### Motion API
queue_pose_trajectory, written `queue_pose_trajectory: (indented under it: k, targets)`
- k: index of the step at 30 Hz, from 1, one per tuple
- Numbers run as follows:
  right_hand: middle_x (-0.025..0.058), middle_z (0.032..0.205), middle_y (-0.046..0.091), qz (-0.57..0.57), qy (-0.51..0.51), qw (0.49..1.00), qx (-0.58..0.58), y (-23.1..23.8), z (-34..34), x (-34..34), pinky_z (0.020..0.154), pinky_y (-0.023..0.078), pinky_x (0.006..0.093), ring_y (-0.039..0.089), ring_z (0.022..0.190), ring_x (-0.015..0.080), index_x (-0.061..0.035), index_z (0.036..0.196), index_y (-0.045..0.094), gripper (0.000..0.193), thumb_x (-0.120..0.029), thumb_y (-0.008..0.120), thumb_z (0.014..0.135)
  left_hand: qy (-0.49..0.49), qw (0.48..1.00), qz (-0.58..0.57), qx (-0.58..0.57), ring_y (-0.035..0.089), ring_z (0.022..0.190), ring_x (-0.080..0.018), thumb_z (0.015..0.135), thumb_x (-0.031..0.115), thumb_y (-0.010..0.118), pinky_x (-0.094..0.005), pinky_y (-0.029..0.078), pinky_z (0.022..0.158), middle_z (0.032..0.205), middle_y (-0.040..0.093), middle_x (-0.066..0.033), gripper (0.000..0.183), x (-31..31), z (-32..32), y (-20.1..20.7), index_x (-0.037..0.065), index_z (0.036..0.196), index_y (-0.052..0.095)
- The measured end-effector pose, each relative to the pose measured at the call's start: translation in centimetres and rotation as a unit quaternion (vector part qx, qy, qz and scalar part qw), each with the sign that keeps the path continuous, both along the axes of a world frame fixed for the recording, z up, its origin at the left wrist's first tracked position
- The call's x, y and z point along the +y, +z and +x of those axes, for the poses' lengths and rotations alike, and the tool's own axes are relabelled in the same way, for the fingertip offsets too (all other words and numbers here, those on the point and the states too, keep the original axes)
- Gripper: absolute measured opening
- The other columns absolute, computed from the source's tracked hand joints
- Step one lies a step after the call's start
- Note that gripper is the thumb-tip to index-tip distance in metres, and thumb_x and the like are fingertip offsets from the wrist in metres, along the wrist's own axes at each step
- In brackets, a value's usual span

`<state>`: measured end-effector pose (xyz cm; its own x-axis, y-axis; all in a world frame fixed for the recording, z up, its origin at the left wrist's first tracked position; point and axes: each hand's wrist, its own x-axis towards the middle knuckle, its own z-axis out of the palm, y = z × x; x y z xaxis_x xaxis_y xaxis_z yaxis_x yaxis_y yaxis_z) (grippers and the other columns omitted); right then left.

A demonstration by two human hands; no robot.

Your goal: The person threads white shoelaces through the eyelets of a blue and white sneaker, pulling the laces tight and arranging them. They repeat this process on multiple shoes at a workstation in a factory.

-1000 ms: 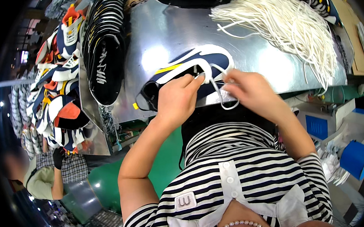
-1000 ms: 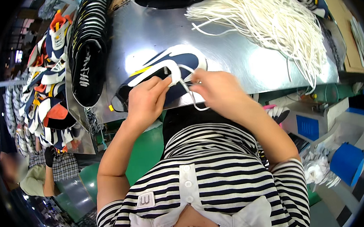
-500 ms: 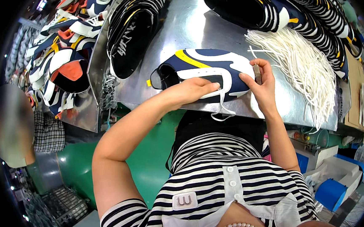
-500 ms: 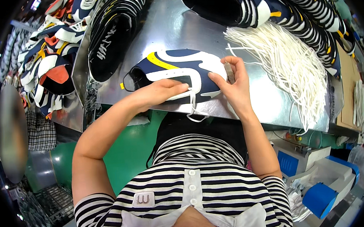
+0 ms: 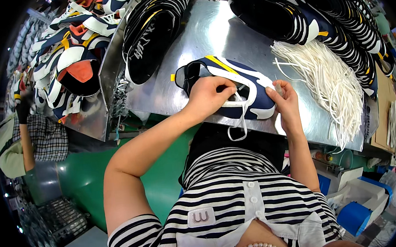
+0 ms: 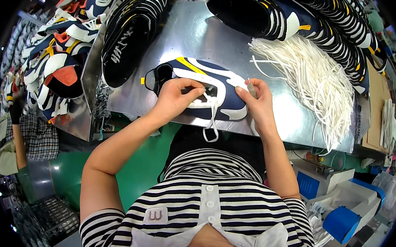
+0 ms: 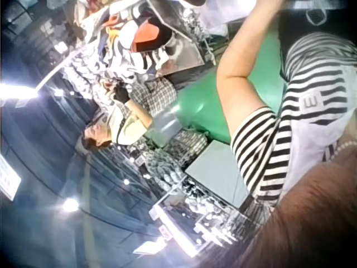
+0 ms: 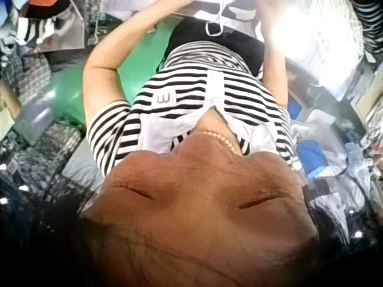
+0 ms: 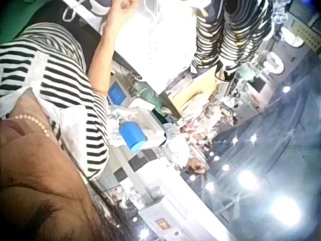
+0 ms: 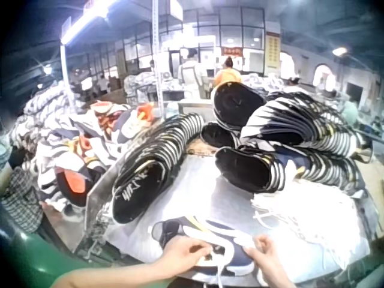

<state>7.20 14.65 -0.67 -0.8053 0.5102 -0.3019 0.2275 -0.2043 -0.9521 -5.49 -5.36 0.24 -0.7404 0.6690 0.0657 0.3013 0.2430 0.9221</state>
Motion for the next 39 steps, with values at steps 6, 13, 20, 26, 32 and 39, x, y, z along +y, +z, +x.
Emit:
queue_pose_trajectory:
  k: [6,13,20,26,32,39]
  targets:
    - [0.0007,0.088,0.061,0.02,0.041,0.999,-0.002,1.1,-0.4,0.4,0.067,0.043,0.0209,0.055,0.076,0.0066,-0.0046,0.108,0.056,0.032,-0.014,0.075,0.084,-0.022,0.998,-0.053,-0.036,0.068,0.078,-0.0198,0.081,0.022,0.072,-0.0305,0.052,0.075,0.085,0.072,-0.0094,0.021,0.8,-0.6,0.7,0.003,0.09,0.074]
    - [0.0034,0.087,0.063,0.031,0.077,0.996,0.038,1.3,-0.6,0.9,0.069,0.045,0.0207,0.057,0.077,0.0077,-0.0042,0.104,0.055,0.029,-0.015,0.074,0.086,0.009,0.879,-0.085,0.47,0.052,0.081,-0.031,0.079,0.007,0.064,-0.0412,0.034,0.071,0.077,0.059,-0.0097,0.006,1.0,-0.7,2.4,0.007,0.078,0.058]
    - [-0.0067,0.078,0.059,-0.004,0.057,0.997,0.051,2.8,2.4,2.6,0.053,0.032,0.0173,0.048,0.064,-0.0005,-0.0069,0.108,0.056,0.028,-0.019,0.072,0.088,0.164,0.735,-0.21,0.623,0.054,0.079,-0.0319,0.075,0.004,0.061,-0.0436,0.037,0.069,0.08,0.056,-0.0115,0.009,-6.7,-5.3,6.1,0.007,0.083,0.057]
    - [-0.007,0.079,0.059,-0.032,0.08,0.995,0.049,-0.6,5.3,7.5,0.048,0.027,0.0165,0.047,0.063,-0.0025,-0.0119,0.107,0.058,0.026,-0.017,0.072,0.086,0.289,0.647,-0.302,0.638,0.056,0.076,-0.0336,0.081,0.007,0.061,-0.0466,0.042,0.066,0.076,0.059,-0.0121,0.003,-21.3,-10.3,10.6,0.005,0.083,0.062]
    - [0.0103,0.09,0.066,0.479,0.108,0.871,0.001,-1.4,2.1,5.6,0.067,0.047,0.0302,0.063,0.076,0.0204,-0.0038,0.112,0.056,0.036,-0.022,0.072,0.085,-0.206,0.942,0.018,0.264,0.058,0.099,-0.0279,0.077,-0.001,0.068,-0.0371,0.046,0.087,0.103,0.064,-0.0103,0.016,-1.3,4.0,12.1,0.006,0.091,0.062]
    - [0.0047,0.084,0.067,0.347,-0.003,0.927,0.144,-1.3,1.3,5.4,0.069,0.049,0.0287,0.063,0.078,0.0163,-0.0008,0.103,0.067,0.028,-0.02,0.073,0.084,0.039,0.948,0.06,0.31,0.057,0.107,-0.0291,0.08,0.002,0.068,-0.0317,0.052,0.077,0.12,0.062,-0.0153,0.008,1.0,1.4,8.7,0.004,0.086,0.064]
